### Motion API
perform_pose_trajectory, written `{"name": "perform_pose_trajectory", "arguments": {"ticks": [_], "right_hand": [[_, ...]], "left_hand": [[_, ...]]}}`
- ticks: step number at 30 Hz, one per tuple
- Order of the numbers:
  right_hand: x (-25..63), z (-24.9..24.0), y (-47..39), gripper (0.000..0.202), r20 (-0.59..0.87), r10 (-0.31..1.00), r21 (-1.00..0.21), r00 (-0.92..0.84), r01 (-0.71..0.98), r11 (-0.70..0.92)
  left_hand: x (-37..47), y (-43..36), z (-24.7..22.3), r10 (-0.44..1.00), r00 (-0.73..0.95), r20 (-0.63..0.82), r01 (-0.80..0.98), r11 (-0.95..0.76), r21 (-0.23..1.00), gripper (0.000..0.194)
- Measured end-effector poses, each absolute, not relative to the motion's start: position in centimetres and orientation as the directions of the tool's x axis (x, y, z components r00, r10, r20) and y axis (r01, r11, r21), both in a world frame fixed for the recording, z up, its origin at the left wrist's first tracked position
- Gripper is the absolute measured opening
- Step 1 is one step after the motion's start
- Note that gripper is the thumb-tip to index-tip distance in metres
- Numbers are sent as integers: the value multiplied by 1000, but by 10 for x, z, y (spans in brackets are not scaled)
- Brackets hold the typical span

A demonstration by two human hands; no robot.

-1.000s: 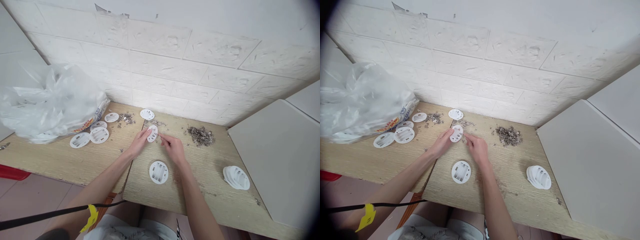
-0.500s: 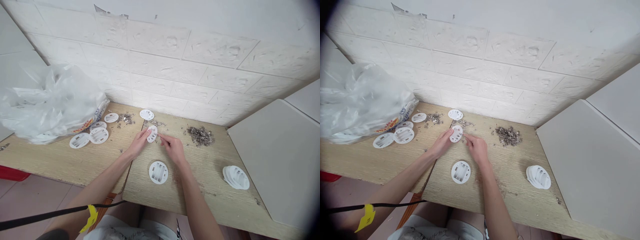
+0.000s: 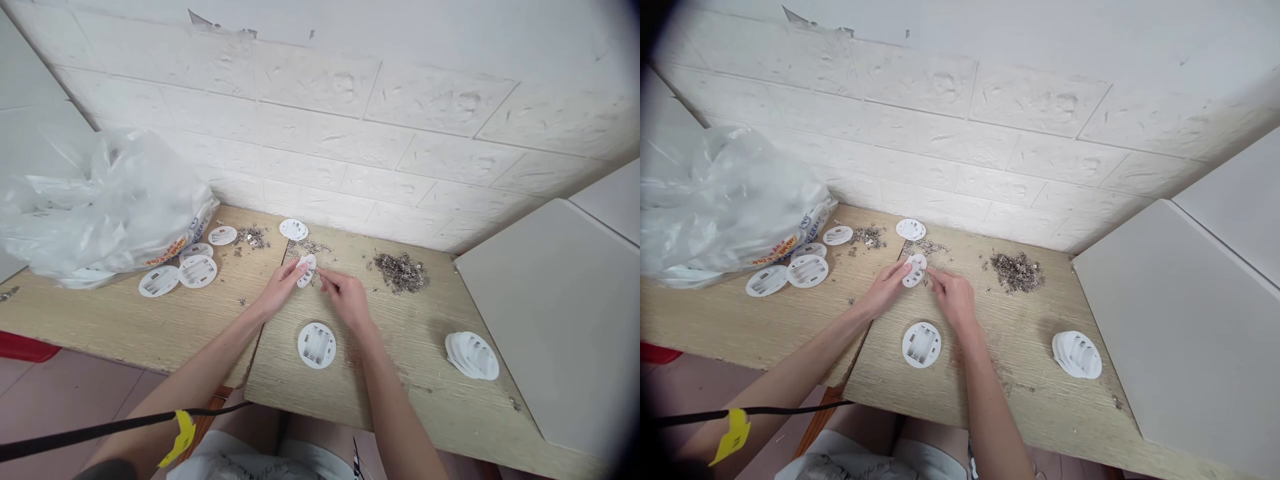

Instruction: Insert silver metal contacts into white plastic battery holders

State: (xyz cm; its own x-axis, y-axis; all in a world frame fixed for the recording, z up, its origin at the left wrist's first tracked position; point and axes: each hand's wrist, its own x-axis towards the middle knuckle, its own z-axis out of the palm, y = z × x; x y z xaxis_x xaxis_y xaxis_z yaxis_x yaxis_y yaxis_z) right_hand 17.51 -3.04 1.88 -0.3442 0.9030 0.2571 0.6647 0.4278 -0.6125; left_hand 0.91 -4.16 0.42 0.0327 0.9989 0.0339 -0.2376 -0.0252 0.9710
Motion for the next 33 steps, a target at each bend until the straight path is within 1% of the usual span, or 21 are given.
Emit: {"name": "perform_pose_trajectory", "arguments": {"ticks": [3, 8, 11, 20, 33], "right_hand": [[175, 18, -31, 32, 264, 906, -616, -332, 665, 423], [175, 20, -30, 32, 224, 923, -643, -313, 664, 382], [176, 21, -31, 32, 218, 927, -637, -305, 675, 372], [176, 23, -31, 32, 205, 924, -614, -323, 693, 378], [177, 23, -30, 30, 214, 921, -624, -324, 680, 385]], "left_hand": [[11, -44, 7, 997, 55, 54, -150, -45, 988, 41], [10, -41, 1, 999, 16, 39, -247, -34, 968, 42], [9, -39, -4, 999, -8, 36, -279, -37, 959, 42], [9, -39, -3, 999, -7, 38, -293, -39, 955, 41], [9, -39, -2, 999, -17, 42, -275, -45, 960, 41]]}}
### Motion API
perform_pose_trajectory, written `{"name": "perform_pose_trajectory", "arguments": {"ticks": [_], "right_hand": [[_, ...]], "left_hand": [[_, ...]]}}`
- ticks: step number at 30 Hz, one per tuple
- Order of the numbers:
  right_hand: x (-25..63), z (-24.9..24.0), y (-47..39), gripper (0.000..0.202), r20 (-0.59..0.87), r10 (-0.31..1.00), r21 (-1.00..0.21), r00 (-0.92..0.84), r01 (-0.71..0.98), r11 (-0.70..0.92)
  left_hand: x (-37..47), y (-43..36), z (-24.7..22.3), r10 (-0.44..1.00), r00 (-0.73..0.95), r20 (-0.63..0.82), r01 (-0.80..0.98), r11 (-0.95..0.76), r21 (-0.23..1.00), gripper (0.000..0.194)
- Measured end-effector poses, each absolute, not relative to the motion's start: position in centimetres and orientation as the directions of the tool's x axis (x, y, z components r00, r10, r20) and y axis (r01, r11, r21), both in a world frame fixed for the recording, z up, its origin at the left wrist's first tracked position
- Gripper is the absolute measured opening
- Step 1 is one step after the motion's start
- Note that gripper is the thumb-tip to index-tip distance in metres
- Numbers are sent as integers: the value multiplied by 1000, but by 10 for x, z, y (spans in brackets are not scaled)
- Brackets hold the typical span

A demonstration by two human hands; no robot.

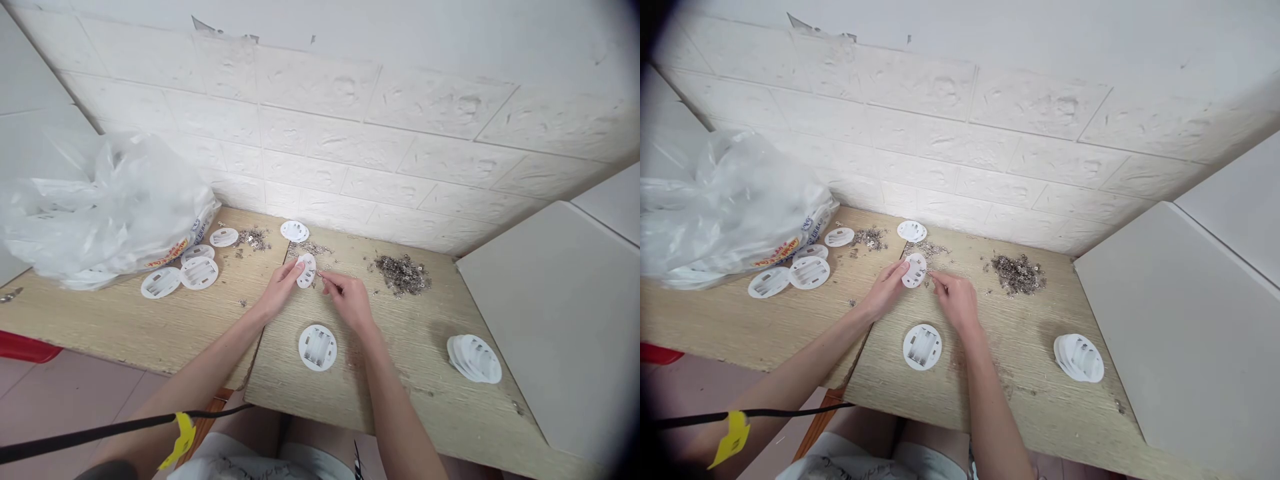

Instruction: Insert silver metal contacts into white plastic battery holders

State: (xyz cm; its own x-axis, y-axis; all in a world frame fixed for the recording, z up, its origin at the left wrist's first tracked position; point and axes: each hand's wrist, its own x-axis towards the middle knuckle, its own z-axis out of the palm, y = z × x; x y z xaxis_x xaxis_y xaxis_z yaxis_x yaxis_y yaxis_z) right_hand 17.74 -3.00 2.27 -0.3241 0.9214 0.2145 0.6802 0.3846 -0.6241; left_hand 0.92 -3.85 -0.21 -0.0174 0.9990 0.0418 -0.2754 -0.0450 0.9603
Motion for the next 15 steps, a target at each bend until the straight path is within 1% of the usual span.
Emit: {"name": "perform_pose_trajectory", "arguments": {"ticks": [15], "right_hand": [[177, 24, -31, 31, 195, 928, -631, -318, 684, 367]], "left_hand": [[9, -40, -2, 999, -3, 39, -284, -38, 958, 39]]}}
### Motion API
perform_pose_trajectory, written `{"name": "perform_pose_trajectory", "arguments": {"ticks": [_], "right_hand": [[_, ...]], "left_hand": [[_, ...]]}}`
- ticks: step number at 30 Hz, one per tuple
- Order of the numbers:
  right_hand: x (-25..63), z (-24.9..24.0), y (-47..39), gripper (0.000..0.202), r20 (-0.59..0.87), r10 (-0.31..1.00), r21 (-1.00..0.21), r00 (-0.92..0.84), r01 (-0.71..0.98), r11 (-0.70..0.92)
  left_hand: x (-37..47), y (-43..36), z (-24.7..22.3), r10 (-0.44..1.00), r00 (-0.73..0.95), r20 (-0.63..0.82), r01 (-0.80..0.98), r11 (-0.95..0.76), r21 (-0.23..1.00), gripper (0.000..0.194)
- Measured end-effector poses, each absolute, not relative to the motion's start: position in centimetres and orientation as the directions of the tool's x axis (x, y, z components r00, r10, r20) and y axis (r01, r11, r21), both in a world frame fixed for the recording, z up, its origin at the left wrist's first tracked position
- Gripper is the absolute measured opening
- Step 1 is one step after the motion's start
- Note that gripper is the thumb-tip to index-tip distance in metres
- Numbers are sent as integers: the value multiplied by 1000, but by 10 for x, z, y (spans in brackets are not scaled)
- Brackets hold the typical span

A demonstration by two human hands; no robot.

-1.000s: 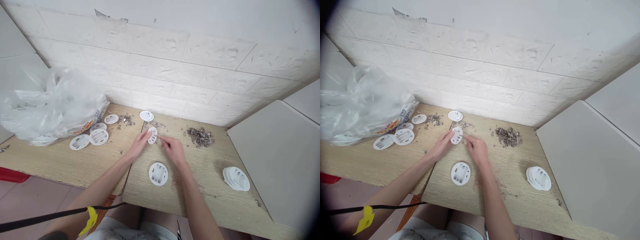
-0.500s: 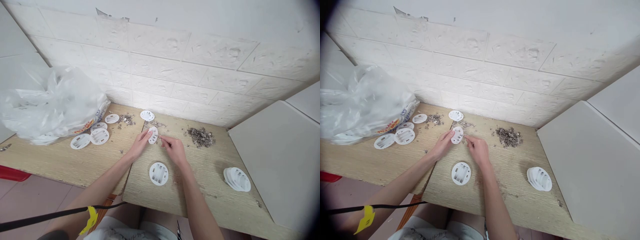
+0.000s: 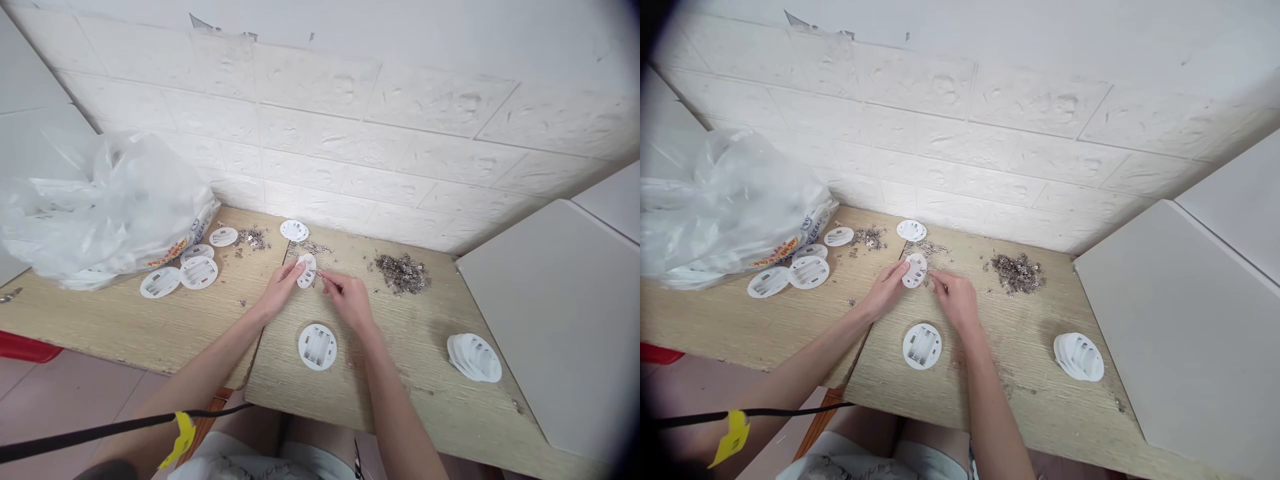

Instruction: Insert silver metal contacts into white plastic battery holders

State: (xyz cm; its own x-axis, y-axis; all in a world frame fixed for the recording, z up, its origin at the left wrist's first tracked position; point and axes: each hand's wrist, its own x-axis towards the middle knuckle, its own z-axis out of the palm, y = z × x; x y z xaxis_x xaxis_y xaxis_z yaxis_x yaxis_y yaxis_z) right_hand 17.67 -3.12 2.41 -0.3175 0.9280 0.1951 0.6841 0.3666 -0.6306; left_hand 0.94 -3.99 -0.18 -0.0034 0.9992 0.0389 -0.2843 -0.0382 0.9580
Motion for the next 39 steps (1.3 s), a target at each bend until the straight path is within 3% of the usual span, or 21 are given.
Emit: {"name": "perform_pose_trajectory", "arguments": {"ticks": [39], "right_hand": [[177, 26, -32, 31, 191, 920, -609, -342, 694, 384]], "left_hand": [[11, -41, 1, 999, 1, 48, -239, -47, 970, 42]]}}
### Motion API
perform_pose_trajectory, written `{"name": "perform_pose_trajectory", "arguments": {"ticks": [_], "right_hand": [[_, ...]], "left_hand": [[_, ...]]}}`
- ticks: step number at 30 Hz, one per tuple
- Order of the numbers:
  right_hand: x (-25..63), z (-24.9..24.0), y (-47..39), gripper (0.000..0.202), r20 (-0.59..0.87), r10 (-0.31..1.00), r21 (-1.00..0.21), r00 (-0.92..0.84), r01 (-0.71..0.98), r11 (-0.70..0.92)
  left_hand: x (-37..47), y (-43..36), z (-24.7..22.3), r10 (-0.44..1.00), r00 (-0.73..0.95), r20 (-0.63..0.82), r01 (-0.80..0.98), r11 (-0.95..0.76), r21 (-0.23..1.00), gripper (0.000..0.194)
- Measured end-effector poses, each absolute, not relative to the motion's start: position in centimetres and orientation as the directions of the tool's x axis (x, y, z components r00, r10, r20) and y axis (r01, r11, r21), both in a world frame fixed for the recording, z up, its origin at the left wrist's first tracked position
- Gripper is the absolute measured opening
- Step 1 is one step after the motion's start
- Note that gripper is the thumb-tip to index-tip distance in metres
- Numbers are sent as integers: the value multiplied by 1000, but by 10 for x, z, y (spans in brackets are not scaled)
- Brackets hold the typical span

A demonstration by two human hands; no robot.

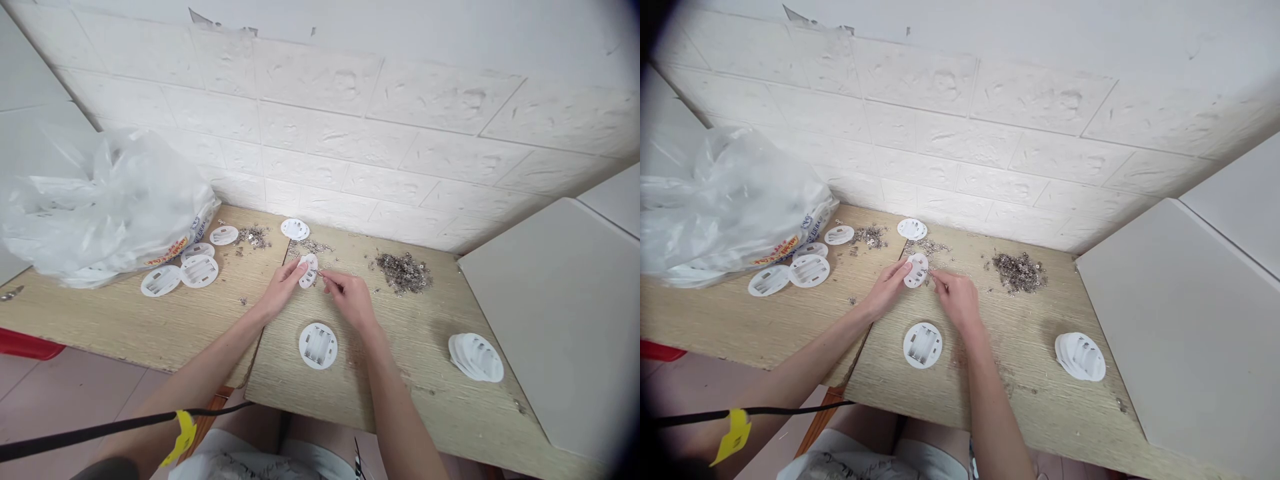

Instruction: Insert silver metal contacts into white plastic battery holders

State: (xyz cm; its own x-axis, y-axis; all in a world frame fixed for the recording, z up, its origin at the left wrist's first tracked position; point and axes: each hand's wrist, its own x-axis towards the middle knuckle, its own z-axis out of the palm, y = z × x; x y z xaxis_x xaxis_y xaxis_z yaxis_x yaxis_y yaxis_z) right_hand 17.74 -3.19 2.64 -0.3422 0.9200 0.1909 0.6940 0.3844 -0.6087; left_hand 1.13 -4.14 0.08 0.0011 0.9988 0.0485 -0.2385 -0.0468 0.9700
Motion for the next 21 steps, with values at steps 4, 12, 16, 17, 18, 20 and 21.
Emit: {"name": "perform_pose_trajectory", "arguments": {"ticks": [4, 12, 16, 17, 18, 20, 21], "right_hand": [[178, 26, -31, 31, 188, 924, -604, -334, 702, 377], [179, 25, -31, 30, 178, 926, -594, -333, 714, 371], [178, 26, -32, 31, 181, 924, -596, -337, 710, 375], [178, 27, -32, 31, 179, 925, -596, -336, 710, 374], [178, 27, -32, 31, 177, 926, -597, -333, 712, 370], [177, 27, -32, 31, 176, 930, -603, -323, 711, 361], [176, 27, -32, 31, 175, 932, -611, -318, 707, 356]], "left_hand": [[10, -40, 0, 999, -15, 50, -248, -52, 967, 40], [10, -41, 1, 999, -3, 49, -251, -49, 967, 40], [10, -41, 1, 999, 3, 54, -240, -52, 969, 40], [10, -41, 2, 999, 1, 50, -236, -48, 971, 40], [10, -42, 2, 999, -5, 44, -231, -44, 972, 41], [10, -42, 2, 999, -14, 32, -225, -34, 974, 41], [11, -42, 2, 999, -13, 29, -224, -31, 974, 40]]}}
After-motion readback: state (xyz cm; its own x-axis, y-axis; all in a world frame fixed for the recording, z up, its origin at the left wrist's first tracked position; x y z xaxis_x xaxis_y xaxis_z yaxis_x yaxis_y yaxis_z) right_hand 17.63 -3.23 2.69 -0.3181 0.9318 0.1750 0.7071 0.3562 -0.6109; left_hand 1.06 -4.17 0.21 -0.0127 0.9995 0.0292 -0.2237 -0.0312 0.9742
